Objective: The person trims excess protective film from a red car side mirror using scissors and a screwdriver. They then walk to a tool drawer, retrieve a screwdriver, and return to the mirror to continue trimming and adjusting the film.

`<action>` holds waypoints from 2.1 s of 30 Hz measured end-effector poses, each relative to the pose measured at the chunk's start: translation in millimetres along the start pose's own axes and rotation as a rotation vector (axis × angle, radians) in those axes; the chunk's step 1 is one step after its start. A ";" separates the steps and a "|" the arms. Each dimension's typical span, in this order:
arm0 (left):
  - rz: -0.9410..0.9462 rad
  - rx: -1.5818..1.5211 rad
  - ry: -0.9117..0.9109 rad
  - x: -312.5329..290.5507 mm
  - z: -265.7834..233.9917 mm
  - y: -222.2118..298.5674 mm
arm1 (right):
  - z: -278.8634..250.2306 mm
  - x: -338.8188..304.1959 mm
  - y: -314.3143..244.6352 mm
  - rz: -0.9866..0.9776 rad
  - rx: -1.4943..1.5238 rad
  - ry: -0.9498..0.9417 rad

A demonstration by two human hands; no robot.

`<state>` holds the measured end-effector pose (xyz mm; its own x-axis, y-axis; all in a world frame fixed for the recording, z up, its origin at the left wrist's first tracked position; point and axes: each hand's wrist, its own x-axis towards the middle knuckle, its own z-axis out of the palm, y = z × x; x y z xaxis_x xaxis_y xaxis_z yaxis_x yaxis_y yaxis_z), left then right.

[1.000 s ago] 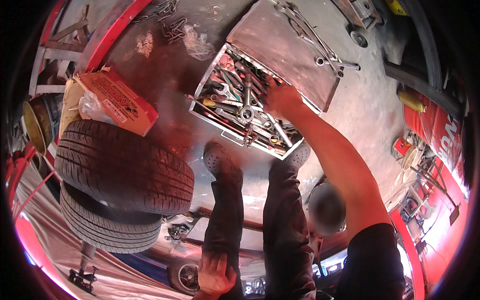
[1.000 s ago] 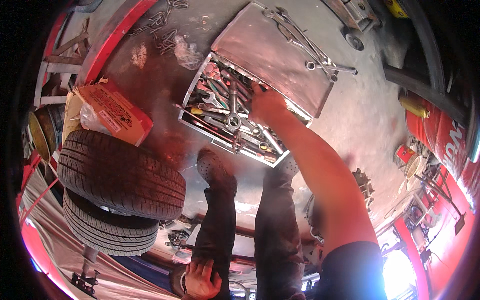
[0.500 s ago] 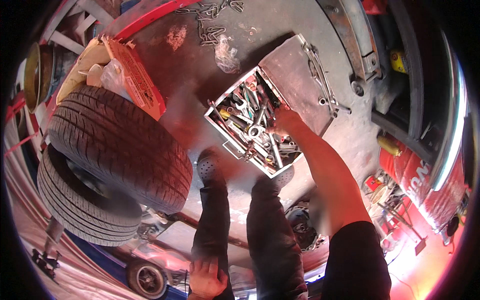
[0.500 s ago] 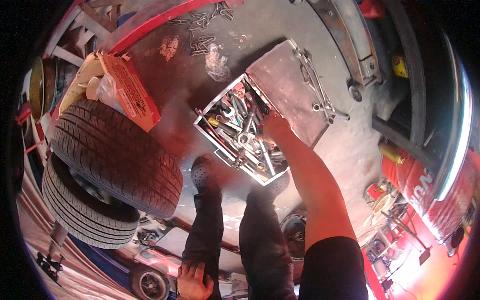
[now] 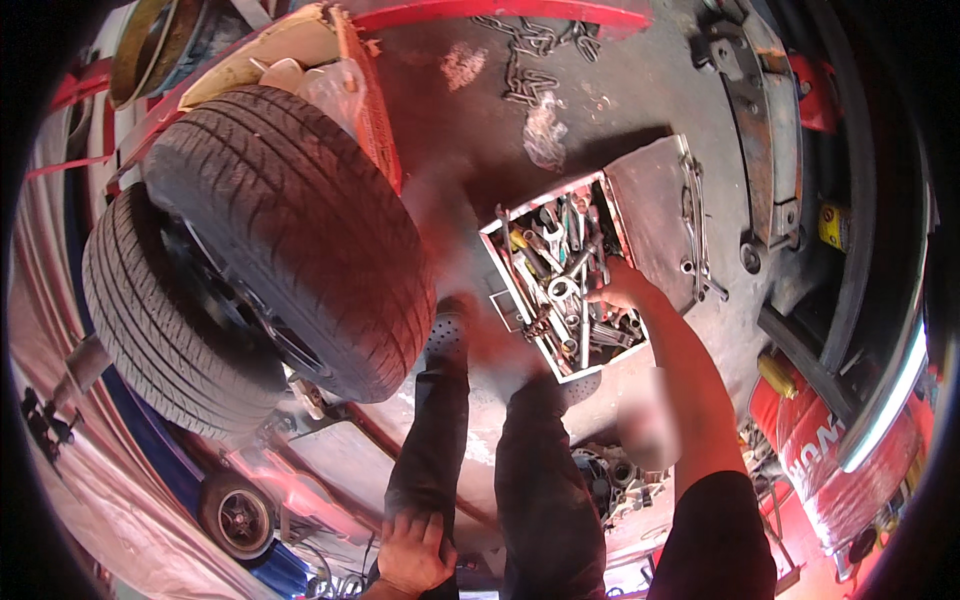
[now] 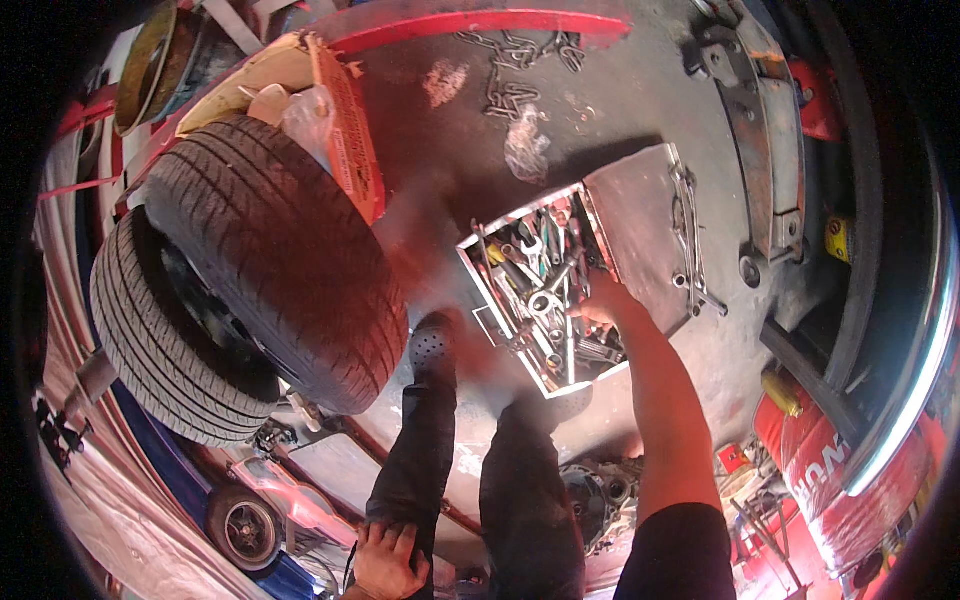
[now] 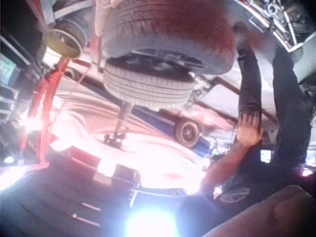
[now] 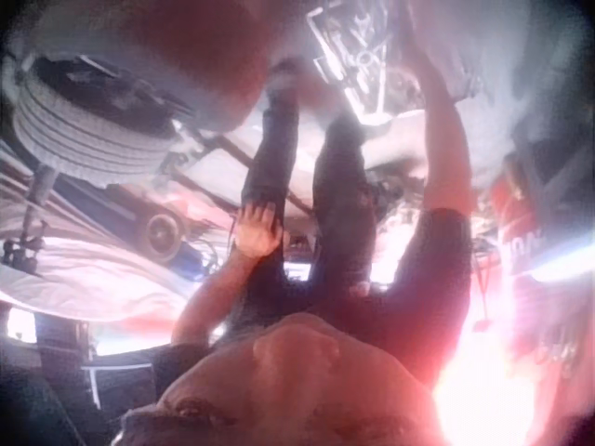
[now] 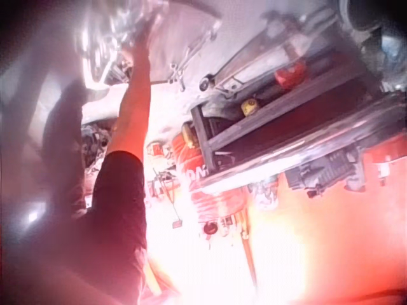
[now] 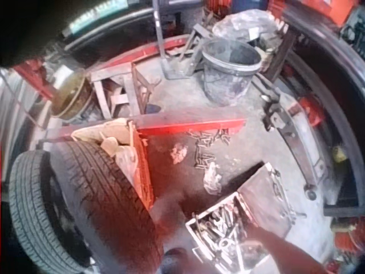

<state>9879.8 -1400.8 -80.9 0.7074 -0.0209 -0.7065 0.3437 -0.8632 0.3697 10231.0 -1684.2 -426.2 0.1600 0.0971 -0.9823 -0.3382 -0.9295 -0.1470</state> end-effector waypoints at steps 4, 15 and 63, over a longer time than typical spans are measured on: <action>-0.025 -0.024 -0.013 -1.0 -5.9 4.7 | -2.7 18.4 9.3 -0.015 -0.078 0.026; -0.057 -0.006 0.002 -15.1 22.6 8.0 | 38.6 -36.7 100.2 -0.295 0.045 0.283; -1.183 -1.464 1.705 -713.1 -29.6 -392.0 | 1083.7 -782.0 -573.1 -0.515 -0.248 -0.996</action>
<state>9258.8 -1032.6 295.9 -0.5555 0.7863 -0.2705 0.2402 0.4632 0.8531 9294.7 -841.9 300.7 -0.6156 0.6218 -0.4842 -0.2361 -0.7317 -0.6394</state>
